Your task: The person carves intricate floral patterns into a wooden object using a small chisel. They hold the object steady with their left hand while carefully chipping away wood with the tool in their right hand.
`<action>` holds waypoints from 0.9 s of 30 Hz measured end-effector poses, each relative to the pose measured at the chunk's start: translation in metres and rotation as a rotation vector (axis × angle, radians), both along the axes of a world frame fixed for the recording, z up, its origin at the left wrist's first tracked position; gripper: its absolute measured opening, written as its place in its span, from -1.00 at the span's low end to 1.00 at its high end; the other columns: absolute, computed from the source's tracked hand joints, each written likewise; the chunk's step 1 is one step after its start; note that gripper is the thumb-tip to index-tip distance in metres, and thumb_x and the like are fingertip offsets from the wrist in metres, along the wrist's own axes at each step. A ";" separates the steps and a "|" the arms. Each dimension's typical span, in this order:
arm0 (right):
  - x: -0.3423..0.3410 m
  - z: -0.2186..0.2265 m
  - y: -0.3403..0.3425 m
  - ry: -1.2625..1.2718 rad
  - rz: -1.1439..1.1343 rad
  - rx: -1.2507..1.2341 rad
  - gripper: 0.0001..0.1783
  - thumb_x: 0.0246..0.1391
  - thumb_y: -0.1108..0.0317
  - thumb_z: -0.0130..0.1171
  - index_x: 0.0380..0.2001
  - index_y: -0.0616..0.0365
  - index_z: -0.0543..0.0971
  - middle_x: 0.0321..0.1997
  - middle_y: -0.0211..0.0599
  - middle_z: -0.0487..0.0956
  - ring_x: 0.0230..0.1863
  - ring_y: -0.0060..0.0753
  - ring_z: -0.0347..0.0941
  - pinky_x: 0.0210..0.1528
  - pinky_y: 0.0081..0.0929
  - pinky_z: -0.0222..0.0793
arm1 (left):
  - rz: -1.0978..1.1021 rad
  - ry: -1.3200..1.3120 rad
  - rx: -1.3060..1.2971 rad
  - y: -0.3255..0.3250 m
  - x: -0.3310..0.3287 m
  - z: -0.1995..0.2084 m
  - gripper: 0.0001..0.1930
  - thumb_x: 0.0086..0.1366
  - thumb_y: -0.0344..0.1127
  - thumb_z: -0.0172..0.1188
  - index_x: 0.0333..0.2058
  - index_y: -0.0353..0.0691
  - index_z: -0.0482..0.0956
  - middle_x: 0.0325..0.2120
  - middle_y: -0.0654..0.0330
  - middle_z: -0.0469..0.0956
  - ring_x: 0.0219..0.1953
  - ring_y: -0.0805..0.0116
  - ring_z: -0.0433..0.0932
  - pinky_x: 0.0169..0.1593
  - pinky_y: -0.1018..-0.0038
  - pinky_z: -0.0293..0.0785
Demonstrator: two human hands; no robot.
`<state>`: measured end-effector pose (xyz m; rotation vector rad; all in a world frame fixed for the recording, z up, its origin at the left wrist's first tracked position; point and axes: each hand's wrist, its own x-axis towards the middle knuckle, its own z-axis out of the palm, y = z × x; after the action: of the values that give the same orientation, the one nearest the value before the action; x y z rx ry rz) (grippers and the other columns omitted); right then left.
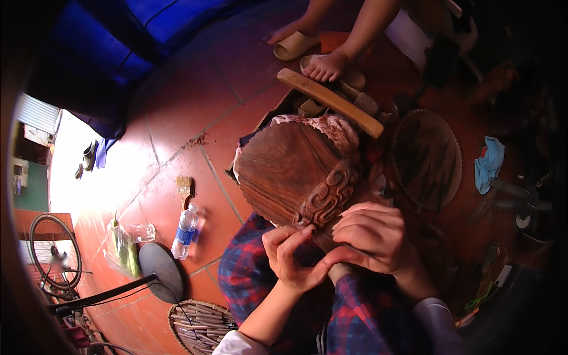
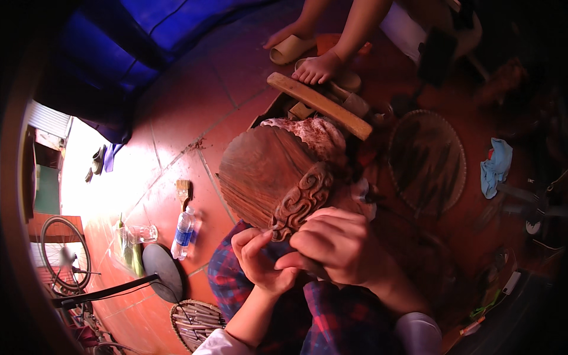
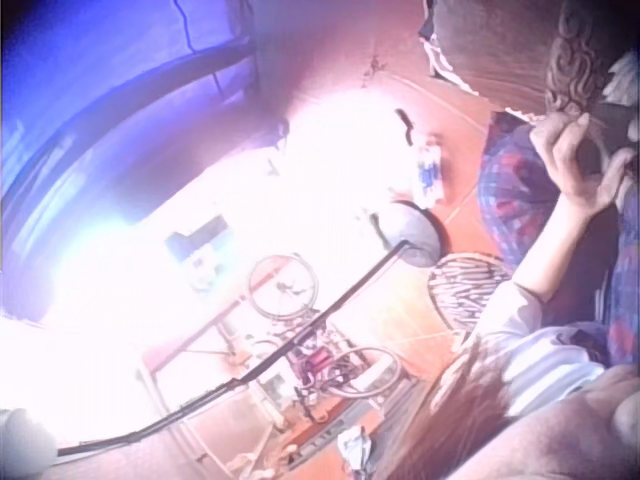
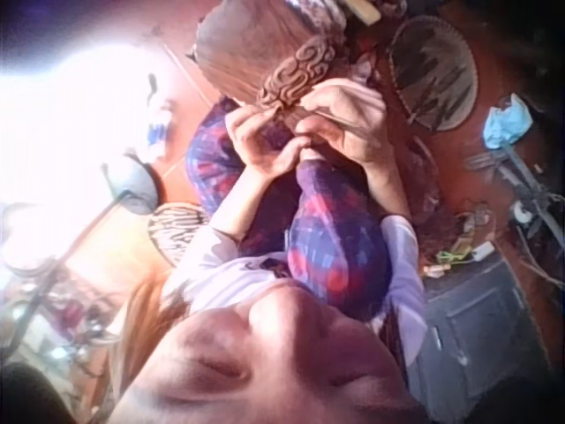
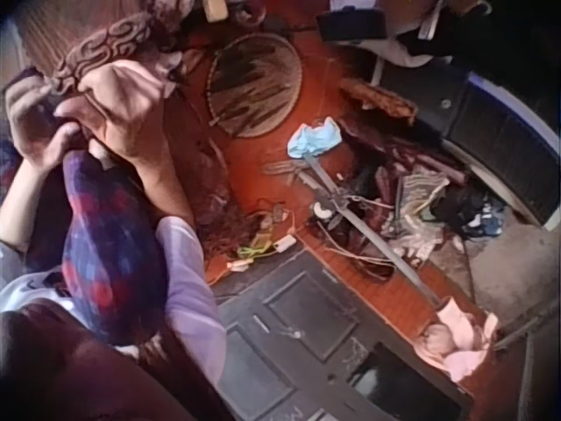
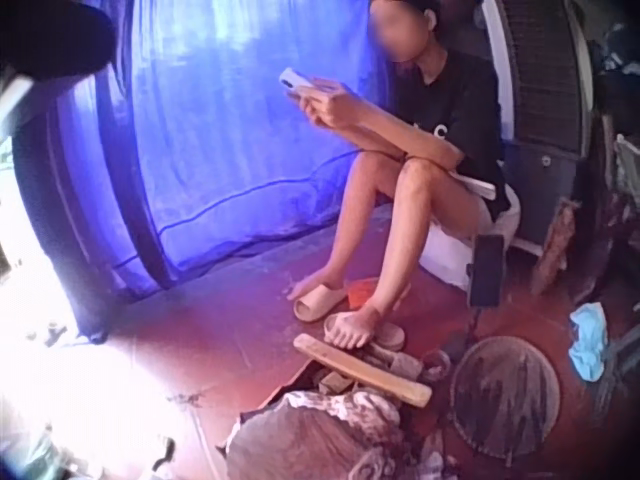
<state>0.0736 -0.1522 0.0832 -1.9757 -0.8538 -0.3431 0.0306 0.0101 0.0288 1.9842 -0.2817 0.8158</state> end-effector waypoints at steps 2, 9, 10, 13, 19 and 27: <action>0.003 0.006 0.024 -0.167 0.063 -0.132 -0.81 -0.21 0.32 0.23 -0.56 0.11 0.43 -0.53 -0.38 0.40 -0.47 -0.35 0.46 -0.35 -0.39 0.43 | -0.134 0.129 -0.021 0.016 0.001 -0.008 -0.68 0.06 -0.17 0.39 -0.38 -0.32 0.58 -0.49 0.16 0.51 -0.43 0.26 0.48 -0.28 0.42 0.42; -0.002 0.004 0.089 -0.106 0.275 -0.069 -0.86 -0.19 0.31 0.10 -0.53 0.12 0.44 -0.50 -0.38 0.35 -0.43 -0.34 0.40 -0.25 -0.29 0.44 | -0.272 0.327 -0.166 0.024 0.007 -0.014 -0.83 0.05 -0.35 0.36 -0.47 -0.27 0.55 -0.56 0.20 0.50 -0.46 0.30 0.49 -0.30 0.42 0.41; -0.009 -0.002 0.094 -0.084 0.275 -0.087 -0.86 -0.20 0.32 0.09 -0.53 0.12 0.43 -0.51 -0.37 0.35 -0.46 -0.33 0.40 -0.28 -0.28 0.44 | -0.270 0.336 -0.178 0.023 0.010 -0.014 -0.84 0.04 -0.37 0.36 -0.48 -0.26 0.54 -0.57 0.20 0.50 -0.46 0.31 0.49 -0.30 0.42 0.41; -0.016 -0.011 0.104 -0.158 0.237 -0.058 -0.85 -0.25 0.32 0.08 -0.56 0.11 0.38 -0.55 -0.34 0.32 -0.55 -0.35 0.39 -0.40 -0.34 0.39 | -0.267 0.379 -0.206 0.024 0.011 -0.016 -0.85 0.03 -0.44 0.36 -0.51 -0.23 0.51 -0.59 0.22 0.50 -0.47 0.33 0.49 -0.29 0.42 0.41; -0.018 -0.016 0.093 -0.184 0.310 0.004 -0.74 -0.22 0.19 0.17 -0.65 0.09 0.36 -0.65 -0.38 0.29 -0.57 -0.41 0.36 -0.45 -0.41 0.30 | -0.159 0.330 -0.075 0.017 0.017 -0.002 -0.76 0.01 -0.31 0.42 -0.45 -0.25 0.53 -0.50 0.16 0.52 -0.33 0.30 0.51 -0.20 0.41 0.41; -0.008 -0.031 0.072 -0.117 0.231 -0.134 -0.74 -0.08 0.23 0.27 -0.68 0.03 0.45 -0.64 -0.42 0.39 -0.59 -0.42 0.38 -0.51 -0.43 0.23 | 0.025 0.376 -0.303 -0.005 0.016 -0.015 -0.32 -0.20 -0.03 0.58 -0.15 -0.22 0.45 -0.26 0.19 0.53 -0.17 0.30 0.53 -0.03 0.41 0.42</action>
<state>0.0656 -0.0805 0.0518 -1.9679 -1.1954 -0.2745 0.0462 0.0052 0.0140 1.8097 0.0837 0.4539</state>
